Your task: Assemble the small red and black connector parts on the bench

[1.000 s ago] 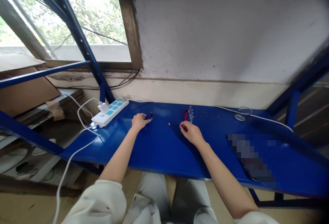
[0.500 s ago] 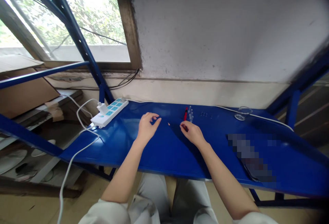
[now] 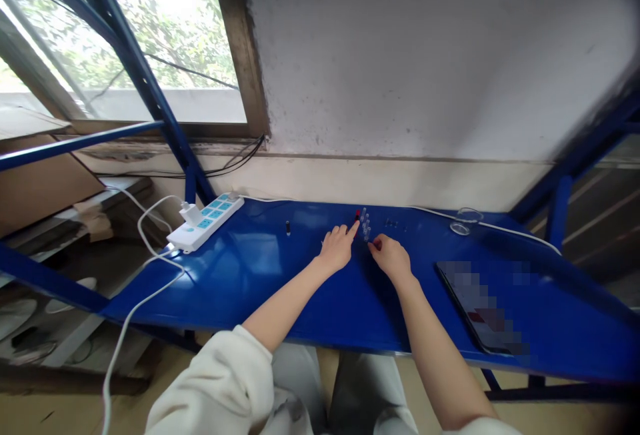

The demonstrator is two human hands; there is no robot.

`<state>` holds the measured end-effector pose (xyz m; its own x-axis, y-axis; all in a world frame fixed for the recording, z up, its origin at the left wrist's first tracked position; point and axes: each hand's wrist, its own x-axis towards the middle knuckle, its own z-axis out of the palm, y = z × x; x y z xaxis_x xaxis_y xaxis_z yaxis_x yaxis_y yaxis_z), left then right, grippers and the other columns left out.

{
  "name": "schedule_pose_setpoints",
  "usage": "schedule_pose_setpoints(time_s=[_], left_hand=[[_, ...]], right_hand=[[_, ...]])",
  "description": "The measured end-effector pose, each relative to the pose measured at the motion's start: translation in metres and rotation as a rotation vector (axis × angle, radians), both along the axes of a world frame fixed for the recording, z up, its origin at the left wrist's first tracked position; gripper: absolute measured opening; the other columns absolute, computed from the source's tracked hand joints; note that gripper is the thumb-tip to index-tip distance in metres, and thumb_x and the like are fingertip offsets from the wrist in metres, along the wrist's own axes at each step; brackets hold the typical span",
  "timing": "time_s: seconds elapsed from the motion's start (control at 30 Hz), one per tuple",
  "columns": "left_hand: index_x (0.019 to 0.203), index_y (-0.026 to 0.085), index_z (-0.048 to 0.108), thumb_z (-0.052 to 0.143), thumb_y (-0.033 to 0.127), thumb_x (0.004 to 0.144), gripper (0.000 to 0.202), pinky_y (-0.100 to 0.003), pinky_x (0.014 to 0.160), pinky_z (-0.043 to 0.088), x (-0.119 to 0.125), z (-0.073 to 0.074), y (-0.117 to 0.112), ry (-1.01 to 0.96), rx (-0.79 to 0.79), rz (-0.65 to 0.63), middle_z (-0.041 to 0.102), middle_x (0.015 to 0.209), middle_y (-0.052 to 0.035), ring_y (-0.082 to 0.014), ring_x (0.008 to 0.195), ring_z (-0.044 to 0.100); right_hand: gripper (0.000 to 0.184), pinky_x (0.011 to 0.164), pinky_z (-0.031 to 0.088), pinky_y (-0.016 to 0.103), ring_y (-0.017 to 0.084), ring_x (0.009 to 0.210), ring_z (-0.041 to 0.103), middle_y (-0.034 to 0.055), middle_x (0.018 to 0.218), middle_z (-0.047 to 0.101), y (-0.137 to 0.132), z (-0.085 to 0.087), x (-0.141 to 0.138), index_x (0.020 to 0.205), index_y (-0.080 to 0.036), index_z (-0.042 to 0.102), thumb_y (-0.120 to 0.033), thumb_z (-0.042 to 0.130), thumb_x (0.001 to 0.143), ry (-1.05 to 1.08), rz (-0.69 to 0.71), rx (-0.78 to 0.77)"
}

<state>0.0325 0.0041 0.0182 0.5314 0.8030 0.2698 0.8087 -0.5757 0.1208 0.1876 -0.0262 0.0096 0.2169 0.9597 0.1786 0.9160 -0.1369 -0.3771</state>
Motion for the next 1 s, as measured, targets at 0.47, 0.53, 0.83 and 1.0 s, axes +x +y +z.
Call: schedule_pose_setpoints(time_s=[0.47, 0.53, 0.83, 1.0], left_hand=[[0.091, 0.019, 0.054, 0.046, 0.017, 0.082, 0.013, -0.029, 0.068, 0.04, 0.008, -0.006, 0.026, -0.179, 0.101, -0.01, 0.058, 0.088, -0.0047, -0.0189, 0.083, 0.052], [0.084, 0.019, 0.054, 0.051, 0.02, 0.08, 0.005, -0.028, 0.066, 0.04, 0.004, -0.006, 0.026, -0.263, 0.06, 0.0, 0.059, 0.084, -0.0039, -0.0182, 0.08, 0.052], [0.077, 0.019, 0.055, 0.059, 0.027, 0.074, 0.009, -0.024, 0.061, 0.041, -0.035, -0.005, 0.015, -0.662, -0.1, -0.012, 0.059, 0.073, 0.0005, -0.011, 0.064, 0.05], [0.078, 0.018, 0.055, 0.056, 0.029, 0.075, 0.012, -0.022, 0.06, 0.04, -0.046, -0.011, 0.004, -0.836, -0.114, 0.014, 0.057, 0.072, 0.0005, -0.0091, 0.061, 0.048]], right_hand=[[0.018, 0.063, 0.032, 0.029, 0.023, 0.087, 0.05, 0.01, 0.09, 0.059, 0.007, -0.011, -0.014, 0.085, -0.016, 0.059, -0.03, 0.049, 0.079, -0.136, -0.071, 0.094], [0.018, 0.064, 0.032, 0.03, 0.023, 0.088, 0.05, 0.0101, 0.09, 0.059, 0.008, -0.013, -0.014, 0.084, -0.017, 0.06, -0.03, 0.049, 0.079, -0.12, -0.081, 0.109], [0.02, 0.068, 0.032, 0.034, 0.024, 0.09, 0.047, 0.0106, 0.091, 0.058, 0.018, -0.021, -0.014, 0.085, -0.018, 0.061, -0.031, 0.048, 0.079, -0.062, -0.09, 0.146], [0.02, 0.068, 0.032, 0.034, 0.024, 0.09, 0.047, 0.0094, 0.091, 0.057, 0.02, -0.022, -0.014, 0.085, -0.018, 0.061, -0.031, 0.047, 0.079, -0.049, -0.094, 0.155]])
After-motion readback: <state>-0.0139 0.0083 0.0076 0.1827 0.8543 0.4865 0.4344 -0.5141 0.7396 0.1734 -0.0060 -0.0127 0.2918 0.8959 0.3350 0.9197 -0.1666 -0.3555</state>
